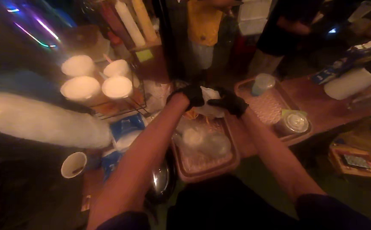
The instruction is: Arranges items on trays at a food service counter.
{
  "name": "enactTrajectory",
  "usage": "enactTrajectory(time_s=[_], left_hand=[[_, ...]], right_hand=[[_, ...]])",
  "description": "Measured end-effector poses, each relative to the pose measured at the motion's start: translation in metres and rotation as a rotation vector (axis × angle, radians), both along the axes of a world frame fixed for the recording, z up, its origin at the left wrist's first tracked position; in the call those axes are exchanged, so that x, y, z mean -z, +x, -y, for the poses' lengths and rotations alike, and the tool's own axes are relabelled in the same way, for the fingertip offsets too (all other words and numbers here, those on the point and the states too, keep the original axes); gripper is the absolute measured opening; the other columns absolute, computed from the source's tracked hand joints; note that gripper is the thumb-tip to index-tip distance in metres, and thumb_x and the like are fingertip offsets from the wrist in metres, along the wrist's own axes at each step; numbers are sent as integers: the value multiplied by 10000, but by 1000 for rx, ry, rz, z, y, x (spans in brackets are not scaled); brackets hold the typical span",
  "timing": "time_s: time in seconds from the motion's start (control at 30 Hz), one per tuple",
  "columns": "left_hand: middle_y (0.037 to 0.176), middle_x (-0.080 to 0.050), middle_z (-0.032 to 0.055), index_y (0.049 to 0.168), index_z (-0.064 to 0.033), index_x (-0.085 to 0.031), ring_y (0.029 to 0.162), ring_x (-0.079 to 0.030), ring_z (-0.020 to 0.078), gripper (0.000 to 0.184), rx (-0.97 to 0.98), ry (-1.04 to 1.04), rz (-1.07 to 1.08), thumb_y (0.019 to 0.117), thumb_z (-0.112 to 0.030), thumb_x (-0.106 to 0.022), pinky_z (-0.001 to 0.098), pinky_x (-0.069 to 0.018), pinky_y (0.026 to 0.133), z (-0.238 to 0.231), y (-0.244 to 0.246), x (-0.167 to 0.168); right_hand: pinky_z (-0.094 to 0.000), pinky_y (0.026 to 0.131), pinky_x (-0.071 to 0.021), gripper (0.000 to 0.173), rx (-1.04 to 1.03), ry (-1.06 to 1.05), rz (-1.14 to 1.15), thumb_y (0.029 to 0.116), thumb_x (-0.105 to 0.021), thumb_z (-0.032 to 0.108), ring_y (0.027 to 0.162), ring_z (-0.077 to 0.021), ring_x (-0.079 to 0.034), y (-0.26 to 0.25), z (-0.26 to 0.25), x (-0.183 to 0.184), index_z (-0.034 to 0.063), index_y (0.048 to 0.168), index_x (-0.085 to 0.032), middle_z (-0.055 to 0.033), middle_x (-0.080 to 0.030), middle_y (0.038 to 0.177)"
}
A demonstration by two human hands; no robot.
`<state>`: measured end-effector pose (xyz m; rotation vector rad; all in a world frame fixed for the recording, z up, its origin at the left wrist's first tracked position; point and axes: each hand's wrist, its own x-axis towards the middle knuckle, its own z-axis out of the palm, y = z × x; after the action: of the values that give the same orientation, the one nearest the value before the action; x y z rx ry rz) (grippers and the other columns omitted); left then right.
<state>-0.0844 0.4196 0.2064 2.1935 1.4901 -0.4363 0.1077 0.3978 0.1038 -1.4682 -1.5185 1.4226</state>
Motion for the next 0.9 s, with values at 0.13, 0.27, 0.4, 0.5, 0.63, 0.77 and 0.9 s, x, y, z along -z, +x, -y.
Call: enactTrajectory(time_s=[0.13,0.27,0.4,0.5,0.63,0.77,0.9], left_hand=[[1188,-671,243,1223,-34,-668,1139,-629,440,808,93,-18,-179,729,-662,-787,690,-486,930,-30,-8,75],[1161,-684,204,1346,-85,-591,1036,-670,387,932,21,-106,-113,676,-695,-807,641,-533,861,-28,3,92],[967,-690,163,1191,-57,-650,798,-660,320,666,-100,-178,-3,745,-503,-865,549,-546,720,-17,15,76],[901,-702,131,1169,-104,-657,715,-660,281,650,-161,-117,110,724,-530,-865,500,-557,635,-26,-9,115],[970,-698,143,1256,-87,-617,770,-664,285,631,-139,-159,93,794,-464,-826,496,-554,683,-19,-2,94],[996,-675,194,1243,-7,-606,806,-648,320,559,-73,-213,95,825,-295,-840,523,-537,719,-6,17,49],[1168,-670,235,1273,16,-615,1084,-648,393,638,28,-113,157,787,-304,-876,603,-510,936,-6,11,47]], right_hand=[[-426,849,-622,682,30,-7,-53,792,-881,281,997,-201,-712,5,-5,7,162,1384,-566,-112,-704,1180],[-422,836,-617,697,42,-28,-72,784,-880,320,989,-200,-702,6,-3,9,153,1380,-560,-109,-693,1174],[-467,903,-595,860,58,-75,-9,760,-900,338,1088,-230,-684,6,-1,3,205,1496,-476,-126,-665,1285],[-452,892,-605,850,37,-60,-43,754,-902,330,1062,-221,-693,8,-3,6,189,1482,-487,-119,-679,1250],[-417,851,-611,681,44,-55,-70,786,-883,286,996,-194,-704,5,2,-4,158,1380,-574,-100,-704,1169],[-378,827,-607,621,51,-117,-133,837,-851,261,951,-177,-702,5,9,-16,121,1374,-572,-105,-704,1137],[-331,794,-607,522,47,-114,-204,880,-815,254,900,-136,-700,5,13,-24,113,1334,-599,-75,-716,1077]])
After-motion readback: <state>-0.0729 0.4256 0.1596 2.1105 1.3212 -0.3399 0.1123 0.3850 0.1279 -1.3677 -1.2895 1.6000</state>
